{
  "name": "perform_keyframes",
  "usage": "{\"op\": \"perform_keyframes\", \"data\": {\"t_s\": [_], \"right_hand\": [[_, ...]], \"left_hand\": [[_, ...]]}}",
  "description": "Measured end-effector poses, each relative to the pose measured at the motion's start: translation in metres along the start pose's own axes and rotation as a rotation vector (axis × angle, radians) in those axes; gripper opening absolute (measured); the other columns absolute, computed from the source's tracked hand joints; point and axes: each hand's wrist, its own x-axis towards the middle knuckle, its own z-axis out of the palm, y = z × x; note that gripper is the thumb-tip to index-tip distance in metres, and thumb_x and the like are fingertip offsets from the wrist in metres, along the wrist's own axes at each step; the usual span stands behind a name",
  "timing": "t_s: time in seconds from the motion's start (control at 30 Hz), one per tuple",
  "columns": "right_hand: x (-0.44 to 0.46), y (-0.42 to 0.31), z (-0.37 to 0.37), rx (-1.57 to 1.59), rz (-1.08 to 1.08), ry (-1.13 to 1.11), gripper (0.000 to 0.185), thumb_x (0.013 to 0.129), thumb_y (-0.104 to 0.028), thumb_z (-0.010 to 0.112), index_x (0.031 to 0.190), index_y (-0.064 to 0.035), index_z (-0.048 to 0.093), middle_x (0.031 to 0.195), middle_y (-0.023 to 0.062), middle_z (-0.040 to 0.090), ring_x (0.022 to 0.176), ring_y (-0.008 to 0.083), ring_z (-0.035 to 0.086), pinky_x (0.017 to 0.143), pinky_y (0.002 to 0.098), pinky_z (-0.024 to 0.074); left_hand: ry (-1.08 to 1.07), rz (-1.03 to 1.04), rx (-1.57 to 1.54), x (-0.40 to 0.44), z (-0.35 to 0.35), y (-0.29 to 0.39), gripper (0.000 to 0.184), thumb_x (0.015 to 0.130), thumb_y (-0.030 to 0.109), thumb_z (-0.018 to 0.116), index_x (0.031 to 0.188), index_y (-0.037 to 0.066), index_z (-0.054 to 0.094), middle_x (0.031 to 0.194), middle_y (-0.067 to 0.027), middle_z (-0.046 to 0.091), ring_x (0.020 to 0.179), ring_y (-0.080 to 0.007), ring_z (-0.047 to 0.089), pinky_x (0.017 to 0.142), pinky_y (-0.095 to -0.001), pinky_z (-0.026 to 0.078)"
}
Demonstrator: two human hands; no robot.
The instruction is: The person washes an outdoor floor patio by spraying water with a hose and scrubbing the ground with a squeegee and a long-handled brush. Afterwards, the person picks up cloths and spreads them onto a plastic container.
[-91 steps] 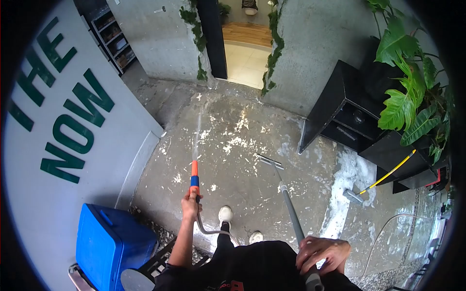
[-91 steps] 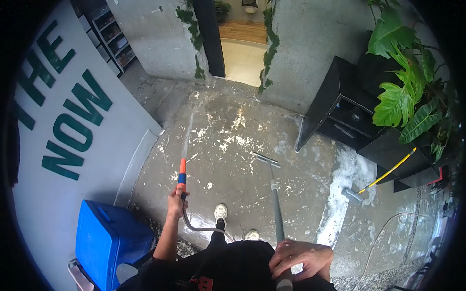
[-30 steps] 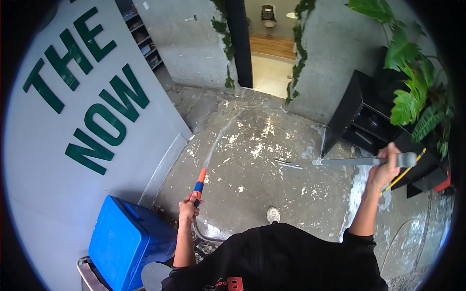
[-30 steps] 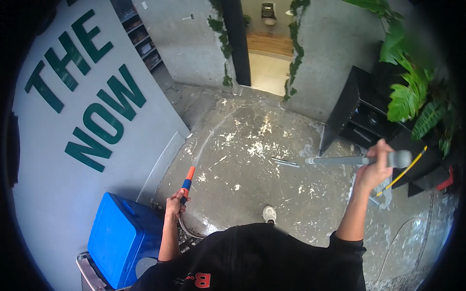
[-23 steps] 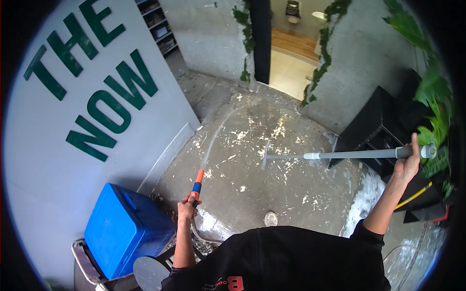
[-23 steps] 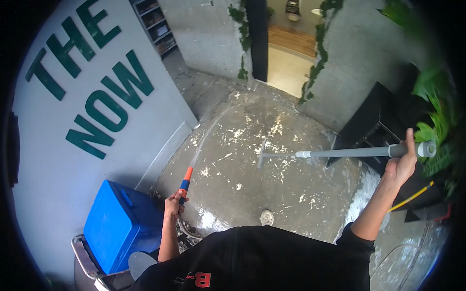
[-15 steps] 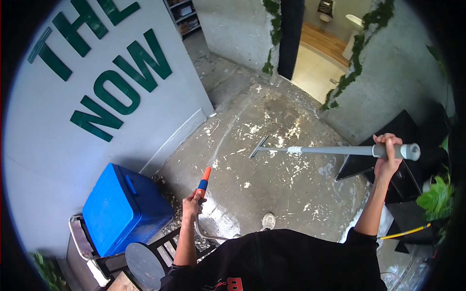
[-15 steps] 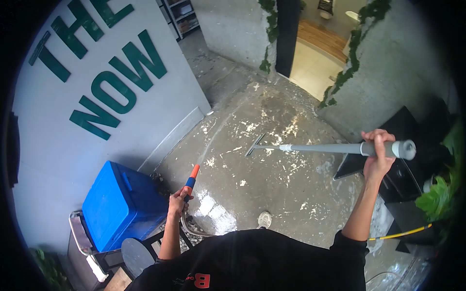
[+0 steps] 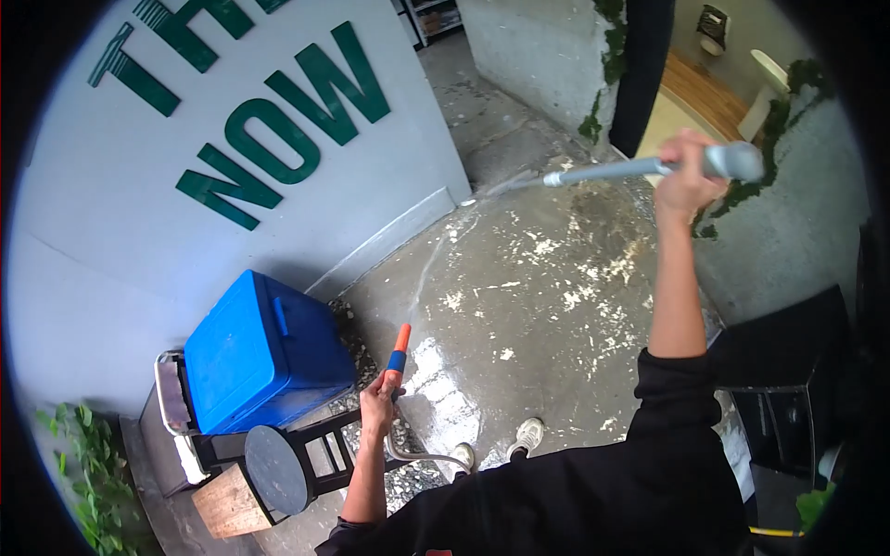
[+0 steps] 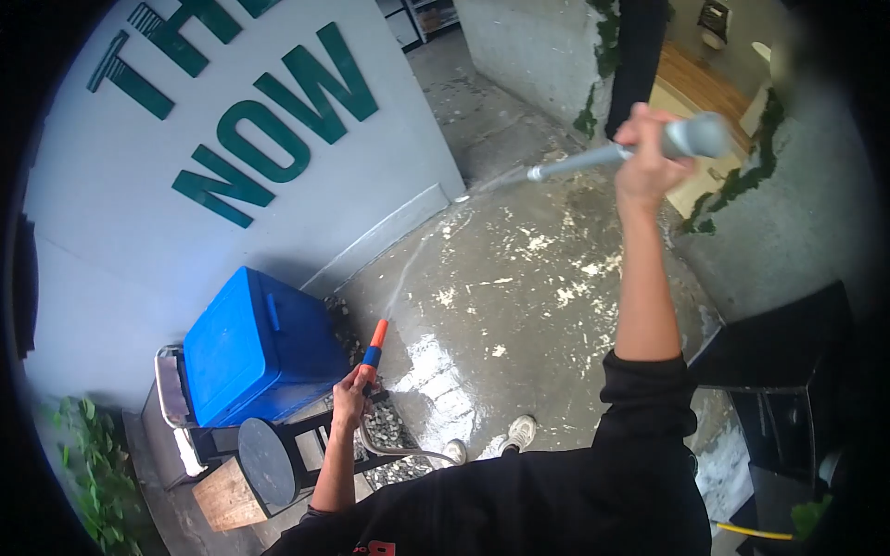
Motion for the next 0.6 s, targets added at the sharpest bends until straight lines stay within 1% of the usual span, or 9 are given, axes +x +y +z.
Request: {"op": "perform_keyframes", "data": {"t_s": [0.07, 0.13, 0.17, 0.23, 0.27, 0.3, 0.33, 0.4, 0.6], "right_hand": [[-0.016, 0.069, -0.002, -0.005, 0.231, -0.084, 0.012, 0.073, -0.007, 0.062, 0.068, -0.0040, 0.052, 0.056, 0.0042, 0.053, 0.051, 0.0126, 0.053, 0.053, 0.0263, 0.0438], [-0.040, 0.150, -0.039, -0.436, 0.216, -0.290, 0.017, 0.073, -0.017, 0.065, 0.068, -0.0053, 0.053, 0.061, -0.0006, 0.052, 0.059, 0.0085, 0.049, 0.057, 0.0239, 0.0396], [-0.053, 0.155, -0.052, -0.643, 0.231, -0.411, 0.019, 0.073, -0.021, 0.066, 0.070, -0.0060, 0.054, 0.065, -0.0019, 0.052, 0.064, 0.0073, 0.047, 0.058, 0.0240, 0.0380], [-0.080, 0.175, -0.081, -0.685, 0.217, -0.434, 0.019, 0.074, -0.020, 0.066, 0.071, -0.0051, 0.054, 0.069, -0.0005, 0.053, 0.068, 0.0082, 0.048, 0.061, 0.0239, 0.0393], [-0.083, 0.176, -0.097, -0.581, 0.258, -0.393, 0.017, 0.074, -0.017, 0.066, 0.072, -0.0048, 0.054, 0.072, 0.0004, 0.054, 0.070, 0.0089, 0.049, 0.063, 0.0237, 0.0401], [-0.083, 0.178, -0.113, -0.484, 0.298, -0.353, 0.016, 0.075, -0.015, 0.065, 0.072, -0.0046, 0.053, 0.074, 0.0012, 0.055, 0.073, 0.0096, 0.050, 0.065, 0.0236, 0.0408], [-0.075, 0.177, -0.127, -0.489, 0.304, -0.354, 0.016, 0.075, -0.015, 0.065, 0.072, -0.0046, 0.053, 0.074, 0.0012, 0.055, 0.073, 0.0096, 0.050, 0.065, 0.0236, 0.0408], [-0.048, 0.159, -0.157, -0.509, 0.334, -0.464, 0.014, 0.076, -0.010, 0.064, 0.072, -0.0038, 0.052, 0.077, 0.0028, 0.056, 0.075, 0.0110, 0.052, 0.070, 0.0236, 0.0416], [0.030, 0.072, -0.207, -0.575, 0.414, -0.546, 0.011, 0.078, -0.006, 0.060, 0.074, -0.0026, 0.050, 0.081, 0.0066, 0.058, 0.079, 0.0126, 0.054, 0.073, 0.0251, 0.0417]], "left_hand": [[0.013, -0.042, -0.001, -0.004, 0.006, 0.009, 0.043, 0.082, 0.035, 0.054, 0.112, 0.005, 0.052, 0.065, -0.0053, 0.058, 0.041, -0.0060, 0.040, 0.034, -0.0207, 0.031], [0.022, -0.038, -0.005, -0.006, 0.012, 0.015, 0.043, 0.082, 0.035, 0.054, 0.112, 0.004, 0.053, 0.065, -0.0049, 0.057, 0.041, -0.0054, 0.040, 0.034, -0.0205, 0.031], [0.021, -0.048, -0.030, -0.004, 0.014, 0.012, 0.042, 0.081, 0.035, 0.054, 0.111, 0.004, 0.053, 0.065, -0.0047, 0.057, 0.041, -0.0051, 0.040, 0.034, -0.0202, 0.031], [0.032, -0.031, 0.020, -0.001, 0.018, 0.013, 0.045, 0.081, 0.037, 0.055, 0.112, 0.004, 0.052, 0.065, -0.0045, 0.057, 0.041, -0.0053, 0.040, 0.035, -0.0201, 0.031], [0.017, -0.047, 0.029, -0.001, 0.021, 0.015, 0.046, 0.081, 0.037, 0.055, 0.113, 0.004, 0.052, 0.065, -0.0044, 0.057, 0.041, -0.0054, 0.040, 0.035, -0.0201, 0.031], [0.022, -0.045, 0.059, -0.001, 0.026, 0.018, 0.037, 0.082, 0.036, 0.053, 0.107, 0.008, 0.057, 0.065, -0.0026, 0.056, 0.038, -0.0045, 0.040, 0.033, -0.0192, 0.030], [0.020, -0.053, 0.062, 0.000, 0.030, 0.023, 0.037, 0.082, 0.036, 0.053, 0.107, 0.008, 0.057, 0.065, -0.0026, 0.056, 0.038, -0.0045, 0.040, 0.033, -0.0192, 0.030], [-0.052, -0.019, 0.062, 0.001, 0.044, 0.030, 0.049, 0.081, 0.038, 0.054, 0.115, 0.003, 0.049, 0.064, -0.0039, 0.057, 0.040, -0.0053, 0.041, 0.035, -0.0204, 0.032], [-0.198, -0.001, 0.126, 0.000, 0.100, 0.040, 0.048, 0.081, 0.037, 0.054, 0.114, 0.002, 0.050, 0.064, -0.0045, 0.058, 0.040, -0.0052, 0.042, 0.035, -0.0208, 0.033]]}}
